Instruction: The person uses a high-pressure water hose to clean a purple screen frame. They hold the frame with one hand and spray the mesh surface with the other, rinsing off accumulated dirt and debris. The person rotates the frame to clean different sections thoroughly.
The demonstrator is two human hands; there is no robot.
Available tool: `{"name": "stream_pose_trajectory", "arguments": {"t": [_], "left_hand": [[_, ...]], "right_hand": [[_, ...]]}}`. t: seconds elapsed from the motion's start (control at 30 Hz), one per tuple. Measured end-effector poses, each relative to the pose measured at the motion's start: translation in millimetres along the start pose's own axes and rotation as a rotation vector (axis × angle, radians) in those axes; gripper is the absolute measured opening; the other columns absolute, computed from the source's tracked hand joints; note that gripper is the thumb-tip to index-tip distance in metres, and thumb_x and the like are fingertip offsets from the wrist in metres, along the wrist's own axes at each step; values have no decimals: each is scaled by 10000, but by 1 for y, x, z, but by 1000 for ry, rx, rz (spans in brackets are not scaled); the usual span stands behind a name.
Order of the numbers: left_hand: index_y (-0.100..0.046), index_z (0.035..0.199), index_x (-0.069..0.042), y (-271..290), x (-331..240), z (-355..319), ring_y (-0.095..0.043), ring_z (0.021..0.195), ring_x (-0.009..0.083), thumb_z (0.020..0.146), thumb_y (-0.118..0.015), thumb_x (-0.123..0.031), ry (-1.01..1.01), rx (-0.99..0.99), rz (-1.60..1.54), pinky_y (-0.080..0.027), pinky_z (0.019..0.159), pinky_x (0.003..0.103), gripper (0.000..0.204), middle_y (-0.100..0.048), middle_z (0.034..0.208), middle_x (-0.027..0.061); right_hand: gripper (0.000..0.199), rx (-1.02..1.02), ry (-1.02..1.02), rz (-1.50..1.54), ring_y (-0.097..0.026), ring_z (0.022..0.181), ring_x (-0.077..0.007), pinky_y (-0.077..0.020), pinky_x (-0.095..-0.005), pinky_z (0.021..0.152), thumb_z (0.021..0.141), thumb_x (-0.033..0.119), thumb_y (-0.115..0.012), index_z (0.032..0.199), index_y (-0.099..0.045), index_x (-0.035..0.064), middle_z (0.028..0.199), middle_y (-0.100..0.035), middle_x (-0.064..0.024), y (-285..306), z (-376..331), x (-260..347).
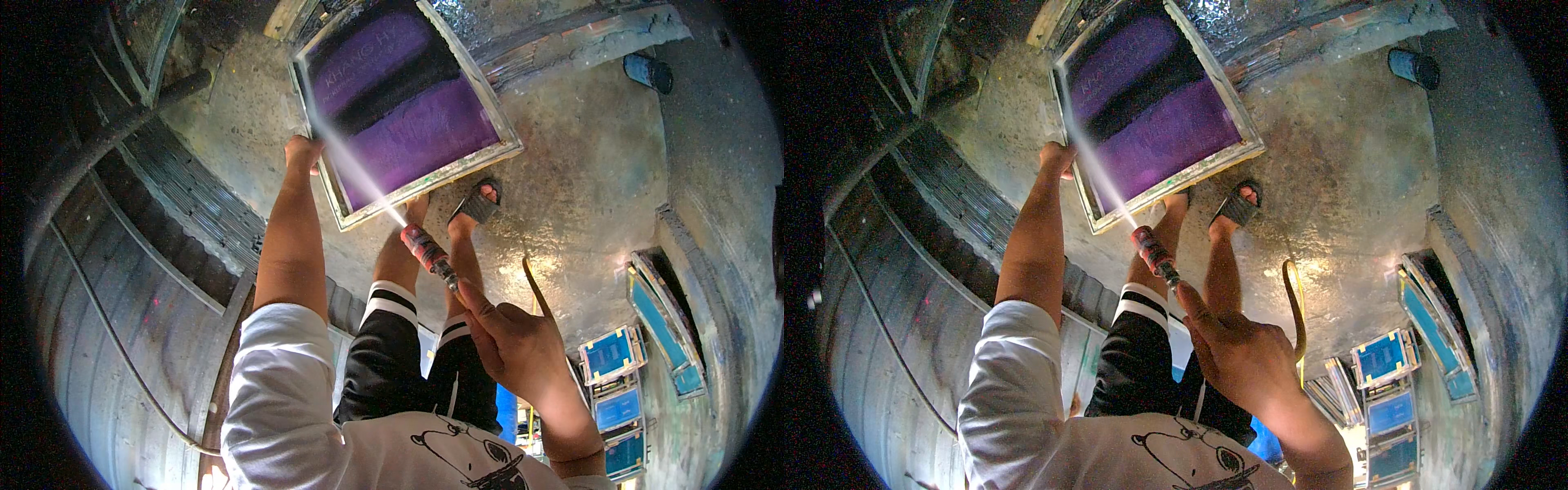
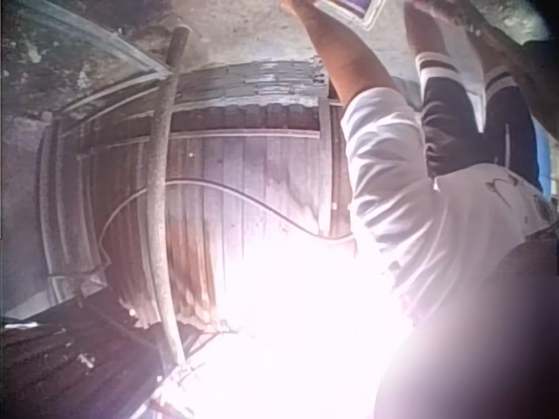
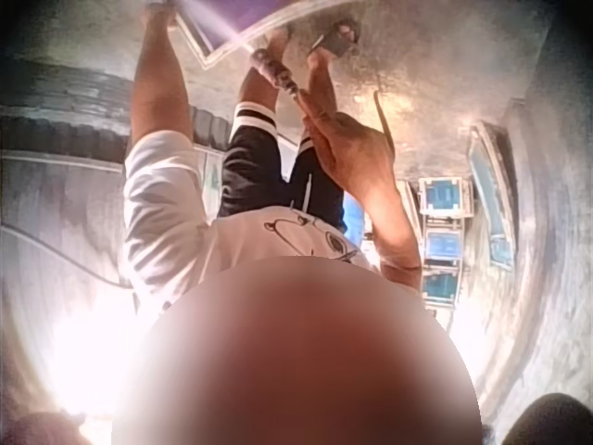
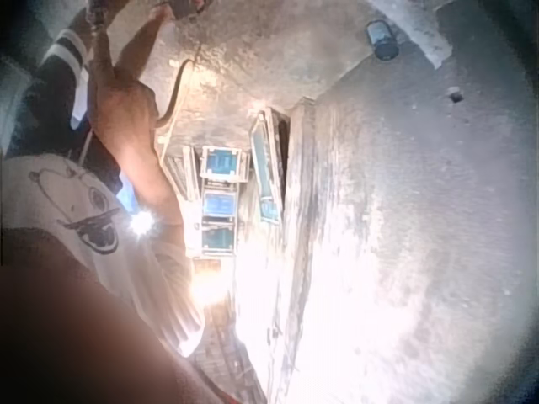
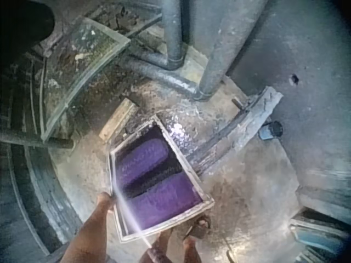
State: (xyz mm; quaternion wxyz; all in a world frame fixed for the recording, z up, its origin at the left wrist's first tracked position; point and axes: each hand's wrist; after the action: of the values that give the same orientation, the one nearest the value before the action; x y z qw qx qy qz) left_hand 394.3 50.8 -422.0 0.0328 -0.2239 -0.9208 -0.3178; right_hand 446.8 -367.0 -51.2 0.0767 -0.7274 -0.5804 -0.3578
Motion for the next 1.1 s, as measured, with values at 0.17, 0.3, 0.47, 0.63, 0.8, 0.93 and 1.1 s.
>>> {"name": "stream_pose_trajectory", "arguments": {"t": [0.17, 0.3, 0.47, 0.63, 0.8, 0.93, 1.1], "left_hand": [[-706, 950, 55, -10, 46, 33, -736, 664, 265, 879, -694, -217, 11, 91, -423, -647, 617, 377, 282, -731, 854, 157], [-711, 909, 40, -18, 57, 13, -729, 657, 240, 888, -694, -230, -70, 35, -581, -643, 615, 370, 271, -722, 799, 138], [-725, 919, 23, -18, 54, 1, -735, 680, 265, 846, -734, -287, -210, -59, -319, -621, 683, 385, 318, -733, 810, 156], [-739, 952, -4, -17, 34, 16, -747, 763, 338, 823, -730, -342, -121, -66, -20, -592, 831, 405, 362, -748, 888, 194], [-749, 924, -11, -38, 38, 33, -748, 792, 340, 840, -698, -343, -42, -340, -1, -585, 847, 417, 346, -749, 905, 201], [-770, 916, -44, -37, 44, 4, -748, 765, 322, 836, -707, -354, -288, -341, -6, -583, 826, 416, 326, -753, 860, 179], [-778, 914, -64, -37, 63, 12, -735, 693, 279, 813, -735, -382, -151, -223, -345, -582, 785, 379, 336, -747, 787, 137]], "right_hand": [[545, -53, 46, -3, -608, 538, -293, -485, -422, 534, 908, 83, -666, 1435, -537, 136, 615, -583, -110, -1, -1, 1], [508, 0, -7, -20, -623, 537, -318, -496, -445, 508, 936, 155, -643, 1432, -533, 171, 671, -617, -135, -1, -4, 4], [480, 11, 8, 3, -631, 503, -364, -510, -485, 443, 977, 287, -607, 1444, -506, 242, 735, -657, -166, -9, -6, 2], [500, 7, 4, -16, -631, 508, -355, -512, -478, 450, 971, 284, -614, 1454, -492, 237, 725, -649, -147, -9, -7, 4], [521, 19, 1, 2, -626, 525, -323, -523, -456, 530, 946, 212, -643, 1449, -509, 196, 692, -625, -126, -8, -12, 5], [529, -8, -14, 7, -586, 489, -285, -530, -418, 632, 916, 114, -677, 1428, -548, 141, 582, -555, -103, -7, -21, 11], [526, -32, 39, -15, -571, 464, -275, -472, -407, 505, 911, 115, -687, 1421, -561, 142, 588, -555, -108, -4, -29, 12]]}}
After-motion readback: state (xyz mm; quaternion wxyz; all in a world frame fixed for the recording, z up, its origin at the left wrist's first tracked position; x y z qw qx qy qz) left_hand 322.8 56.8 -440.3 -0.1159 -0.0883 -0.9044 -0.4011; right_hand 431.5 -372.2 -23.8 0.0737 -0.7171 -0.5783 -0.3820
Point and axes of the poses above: each hand's wrist, its own z-axis towards the middle knuckle, its own y-axis out of the back of the hand, x = y × z
